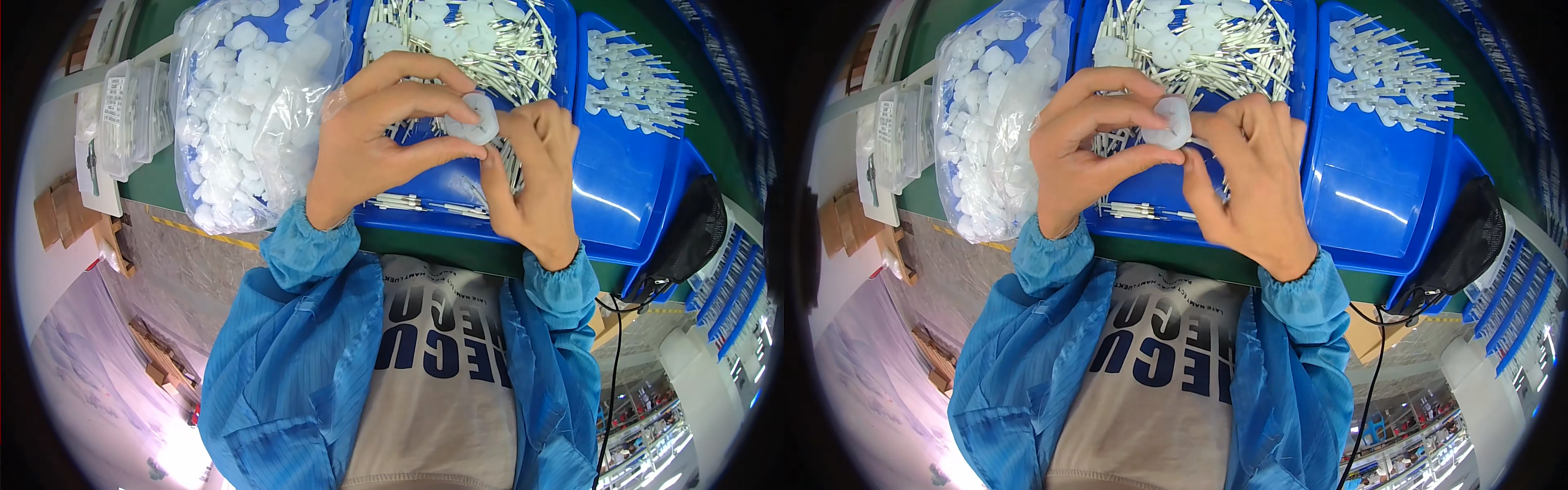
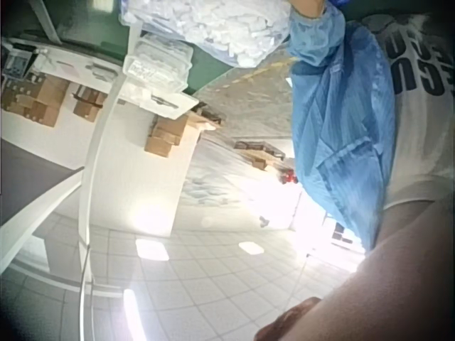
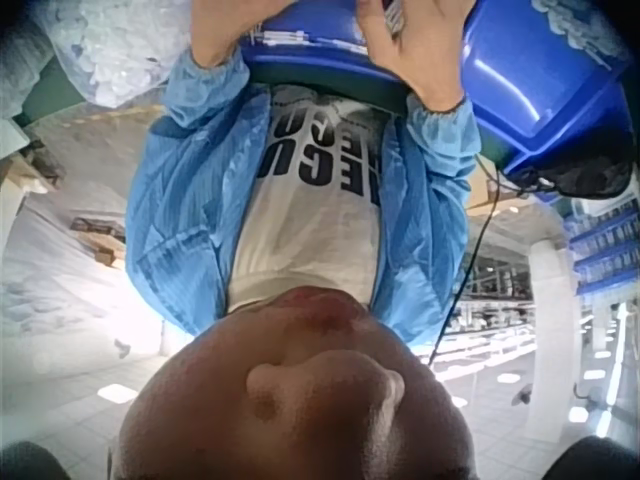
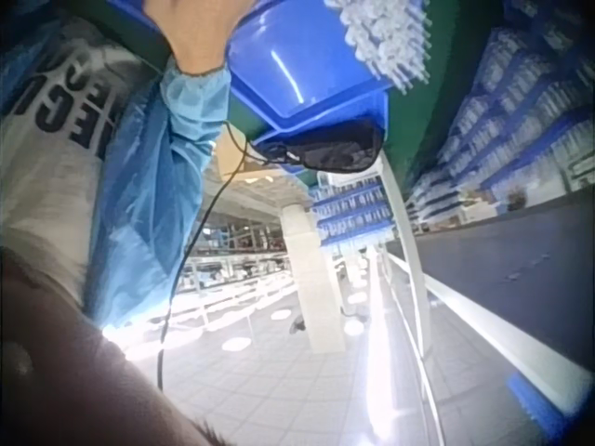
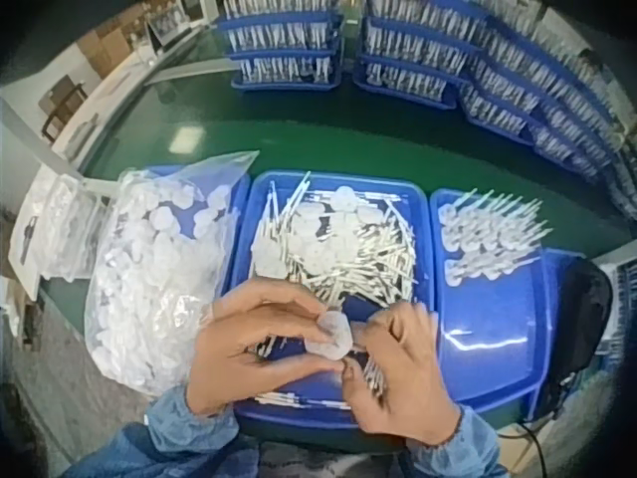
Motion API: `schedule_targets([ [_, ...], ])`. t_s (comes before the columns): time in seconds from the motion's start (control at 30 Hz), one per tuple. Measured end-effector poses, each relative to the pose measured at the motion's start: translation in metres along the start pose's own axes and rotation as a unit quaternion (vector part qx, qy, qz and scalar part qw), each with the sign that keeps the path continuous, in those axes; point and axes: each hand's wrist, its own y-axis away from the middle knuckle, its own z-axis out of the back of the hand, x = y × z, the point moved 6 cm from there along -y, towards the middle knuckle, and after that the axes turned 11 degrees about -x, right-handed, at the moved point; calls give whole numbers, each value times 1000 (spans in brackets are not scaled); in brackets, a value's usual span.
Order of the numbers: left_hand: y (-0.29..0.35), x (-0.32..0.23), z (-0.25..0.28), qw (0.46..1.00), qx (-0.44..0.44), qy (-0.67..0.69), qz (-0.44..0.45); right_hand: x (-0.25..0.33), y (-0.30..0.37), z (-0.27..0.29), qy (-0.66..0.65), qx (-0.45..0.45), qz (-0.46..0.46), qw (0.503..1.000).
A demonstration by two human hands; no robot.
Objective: The person assembles components by inserting pins into plastic bases by hand and placing the completed parts into a tray.
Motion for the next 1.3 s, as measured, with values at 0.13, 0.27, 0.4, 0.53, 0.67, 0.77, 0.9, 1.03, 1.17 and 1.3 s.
schedule_targets([
  [0.13,-1,-9,-5,998,22,-43,-32,-9,8,-14,-192,48,-153,968],
  [0.27,-3,-8,-4,999,42,-33,9,-12,18,-26,-209,115,-225,945],
  [0.4,0,-10,-13,994,108,-9,6,-10,21,-24,-214,101,-179,955],
  [0.53,3,-12,-11,995,96,-14,-35,-10,23,-19,-215,118,-183,952],
  [0.67,10,-7,-8,995,55,-29,-80,-8,14,-14,-206,152,-188,948],
  [0.77,12,-12,-9,997,30,-3,-66,-11,12,-8,-266,138,-235,925],
  [0.9,16,-20,-16,989,26,-58,-134,-13,13,-12,-274,66,-310,908],
  [1.03,16,-25,-12,985,0,-47,-168,-18,6,-6,-191,122,-378,898],
  [1.17,14,-19,-20,993,28,107,-30,-33,-17,-7,23,1,-208,978],
  [1.3,20,3,-26,931,-70,324,153,-50,-9,-29,11,-6,-110,994],
])
